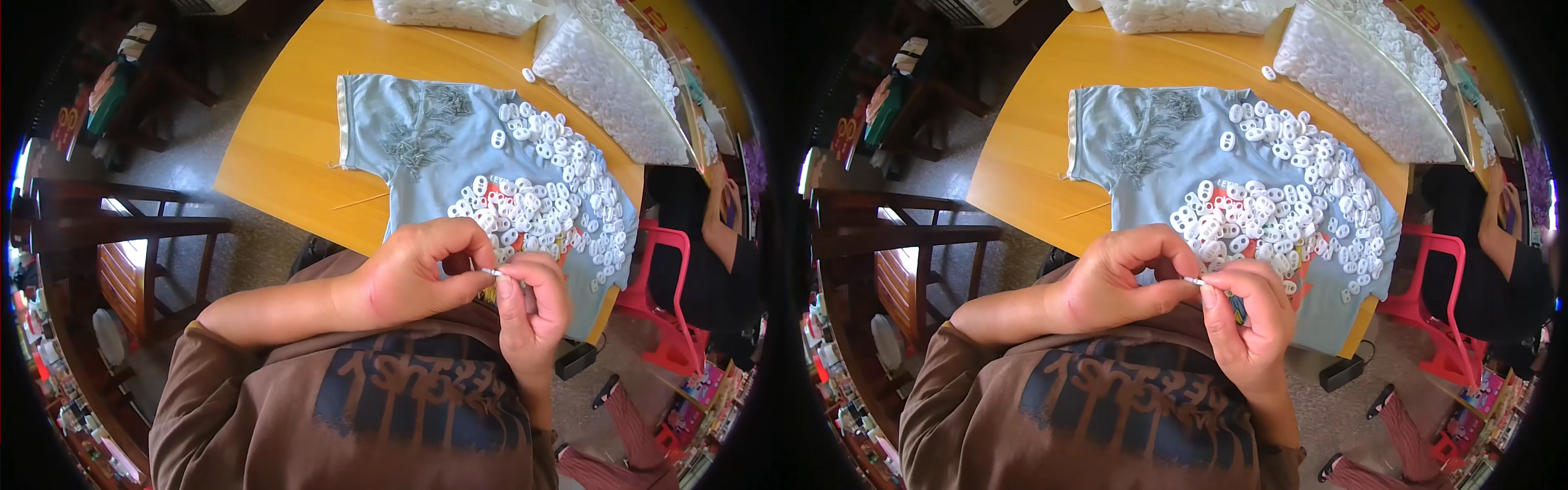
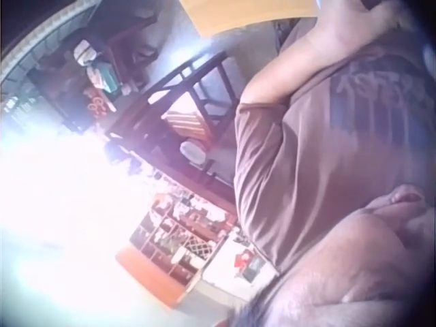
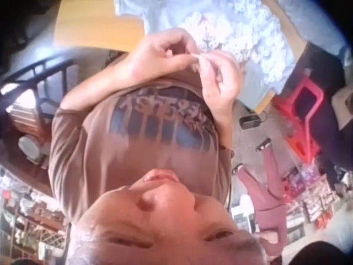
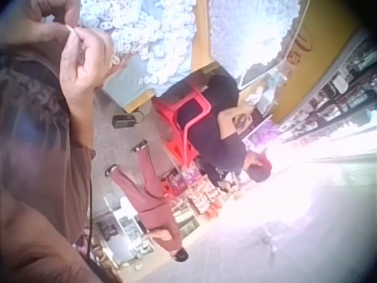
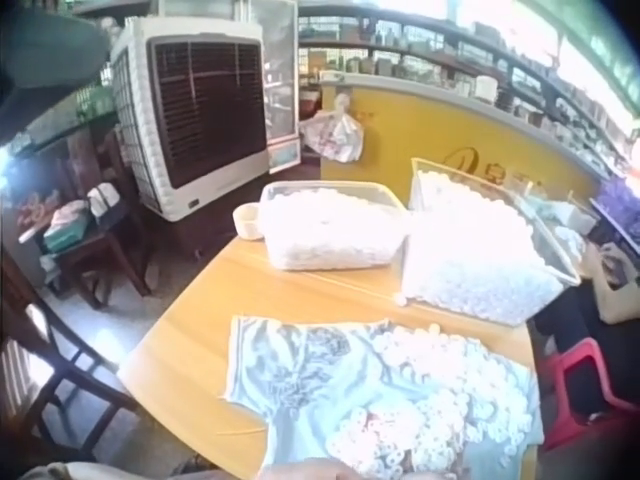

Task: Assembling small white plastic components by threading them with a needle and wire.

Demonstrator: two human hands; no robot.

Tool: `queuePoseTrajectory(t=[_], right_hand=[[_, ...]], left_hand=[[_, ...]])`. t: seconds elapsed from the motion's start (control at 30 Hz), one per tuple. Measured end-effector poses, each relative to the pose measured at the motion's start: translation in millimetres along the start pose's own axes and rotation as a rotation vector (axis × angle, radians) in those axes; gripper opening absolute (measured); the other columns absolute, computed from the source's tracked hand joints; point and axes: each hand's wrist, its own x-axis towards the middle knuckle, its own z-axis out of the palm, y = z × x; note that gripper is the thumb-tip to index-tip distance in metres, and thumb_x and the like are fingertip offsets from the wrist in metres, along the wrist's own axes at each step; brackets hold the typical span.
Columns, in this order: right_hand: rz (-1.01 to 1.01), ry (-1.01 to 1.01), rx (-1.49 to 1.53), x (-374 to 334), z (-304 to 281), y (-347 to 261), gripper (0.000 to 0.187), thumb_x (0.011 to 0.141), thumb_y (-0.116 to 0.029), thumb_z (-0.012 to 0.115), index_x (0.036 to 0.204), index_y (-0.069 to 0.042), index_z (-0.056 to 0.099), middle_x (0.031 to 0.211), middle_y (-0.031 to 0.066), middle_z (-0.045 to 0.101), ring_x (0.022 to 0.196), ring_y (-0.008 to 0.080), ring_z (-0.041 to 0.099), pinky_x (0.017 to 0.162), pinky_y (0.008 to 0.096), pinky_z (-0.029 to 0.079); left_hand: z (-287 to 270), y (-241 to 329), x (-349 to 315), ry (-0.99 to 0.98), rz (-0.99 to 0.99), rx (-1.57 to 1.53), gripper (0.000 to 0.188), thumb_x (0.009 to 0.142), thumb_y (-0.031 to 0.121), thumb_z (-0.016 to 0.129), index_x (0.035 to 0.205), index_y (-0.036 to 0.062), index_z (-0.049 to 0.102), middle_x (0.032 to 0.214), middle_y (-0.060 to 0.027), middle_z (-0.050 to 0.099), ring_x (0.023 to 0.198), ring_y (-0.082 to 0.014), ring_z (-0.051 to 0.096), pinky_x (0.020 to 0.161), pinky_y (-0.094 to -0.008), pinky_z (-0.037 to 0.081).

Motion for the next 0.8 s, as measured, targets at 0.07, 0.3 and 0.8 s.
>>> queuePoseTrajectory(t=[0.07, 0.3, 0.8], right_hand=[[-0.008, -0.005, 0.012, 1.5, 2.4, -0.1, 0.009, 0.076, 0.003, 0.059, 0.085, 0.001, 0.056, 0.078, 0.0092, 0.056, 0.069, 0.0181, 0.054, 0.063, 0.0264, 0.043], [-0.108, 0.004, 0.057, 17.3, 11.2, -1.6, 0.007, 0.078, 0.003, 0.057, 0.084, 0.002, 0.054, 0.076, 0.0097, 0.056, 0.067, 0.0178, 0.053, 0.060, 0.0267, 0.043], [-0.209, -0.066, -0.284, 94.9, 16.0, 13.7, 0.007, 0.075, -0.004, 0.061, 0.079, 0.000, 0.056, 0.073, 0.0097, 0.055, 0.067, 0.0222, 0.056, 0.060, 0.0307, 0.045]], left_hand=[[-1.8, -6.7, -1.2, -0.010, 0.000, -0.234, 0.008, 0.082, 0.002, 0.059, 0.089, 0.0011, 0.056, 0.087, -0.0018, 0.059, 0.077, -0.0070, 0.055, 0.069, -0.0215, 0.046], [-4.7, -7.0, -0.1, -0.022, -0.118, -0.653, 0.014, 0.083, 0.002, 0.057, 0.097, 0.0018, 0.058, 0.092, -0.0031, 0.058, 0.079, -0.0070, 0.054, 0.069, -0.0214, 0.045], [-32.4, -19.0, -28.3, 0.199, -0.127, -0.707, 0.015, 0.087, 0.009, 0.054, 0.100, 0.0021, 0.056, 0.090, -0.0103, 0.061, 0.065, -0.0138, 0.057, 0.060, -0.0232, 0.048]])
